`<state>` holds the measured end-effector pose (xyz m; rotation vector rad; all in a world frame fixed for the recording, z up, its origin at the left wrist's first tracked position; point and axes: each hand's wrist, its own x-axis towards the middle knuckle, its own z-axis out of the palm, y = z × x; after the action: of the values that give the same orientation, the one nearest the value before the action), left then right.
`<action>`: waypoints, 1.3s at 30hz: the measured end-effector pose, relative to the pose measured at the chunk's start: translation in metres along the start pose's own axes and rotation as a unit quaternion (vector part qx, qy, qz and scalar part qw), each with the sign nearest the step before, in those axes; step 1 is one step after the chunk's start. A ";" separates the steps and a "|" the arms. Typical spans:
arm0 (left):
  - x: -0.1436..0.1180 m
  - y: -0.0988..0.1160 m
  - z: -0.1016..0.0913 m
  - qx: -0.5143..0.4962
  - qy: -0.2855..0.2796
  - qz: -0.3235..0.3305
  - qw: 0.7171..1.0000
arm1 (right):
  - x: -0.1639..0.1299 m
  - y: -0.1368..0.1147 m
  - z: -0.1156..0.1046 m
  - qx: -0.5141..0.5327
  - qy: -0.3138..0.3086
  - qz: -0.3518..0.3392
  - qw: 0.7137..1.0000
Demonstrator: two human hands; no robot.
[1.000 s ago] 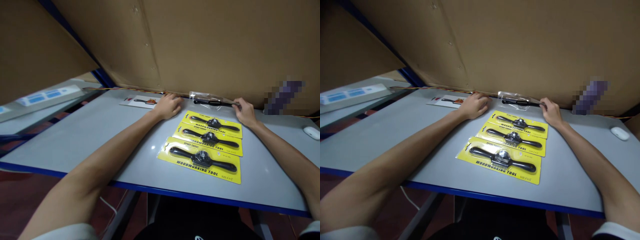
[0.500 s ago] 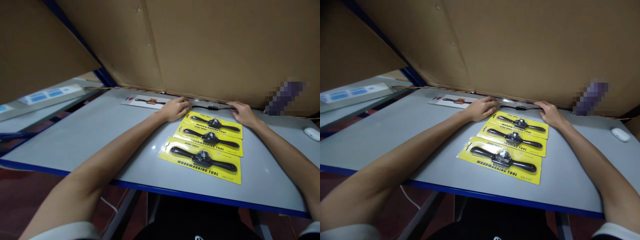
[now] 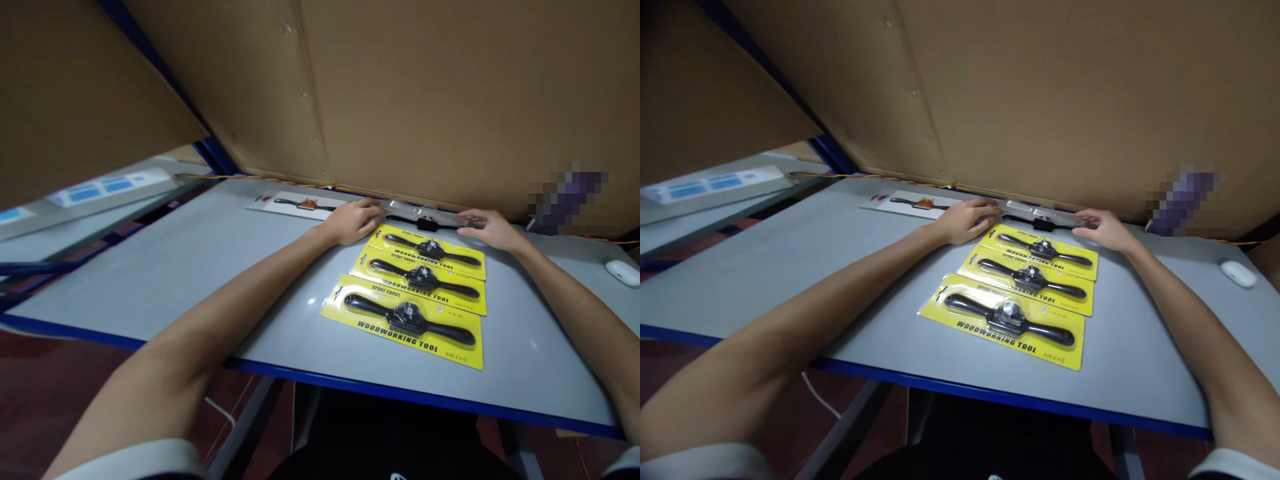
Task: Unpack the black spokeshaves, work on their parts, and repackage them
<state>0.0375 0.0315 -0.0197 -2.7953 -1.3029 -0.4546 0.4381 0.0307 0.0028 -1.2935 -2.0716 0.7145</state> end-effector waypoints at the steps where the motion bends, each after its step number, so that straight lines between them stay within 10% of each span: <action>1: 0.000 0.001 0.000 -0.003 0.001 -0.006 1.000 | 0.001 -0.002 -0.004 0.001 -0.006 0.009 1.000; 7: -0.002 0.005 -0.002 -0.011 0.016 -0.031 0.999 | -0.025 -0.009 -0.043 -0.046 -0.026 0.026 0.998; 16: 0.000 0.003 0.001 -0.006 0.014 -0.046 0.999 | -0.188 0.040 -0.104 -0.279 0.012 0.066 0.958; 21: 0.000 0.000 0.003 -0.016 0.023 -0.038 0.999 | -0.223 0.052 -0.122 -0.314 0.049 0.070 0.946; 29: -0.003 0.003 -0.001 -0.016 0.020 -0.030 0.999 | -0.141 -0.035 -0.049 -0.330 0.050 -0.020 0.942; 34: -0.003 0.004 -0.003 -0.015 0.016 -0.027 0.999 | -0.105 -0.076 0.008 -0.481 -0.013 0.120 0.868; 39: -0.004 -0.001 0.000 -0.023 0.023 -0.015 0.999 | -0.110 -0.070 0.021 -0.519 0.009 0.138 0.843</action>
<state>0.0344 0.0289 -0.0211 -2.7869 -1.3443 -0.5550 0.4205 -0.0995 0.0164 -2.1589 -2.3328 -0.4544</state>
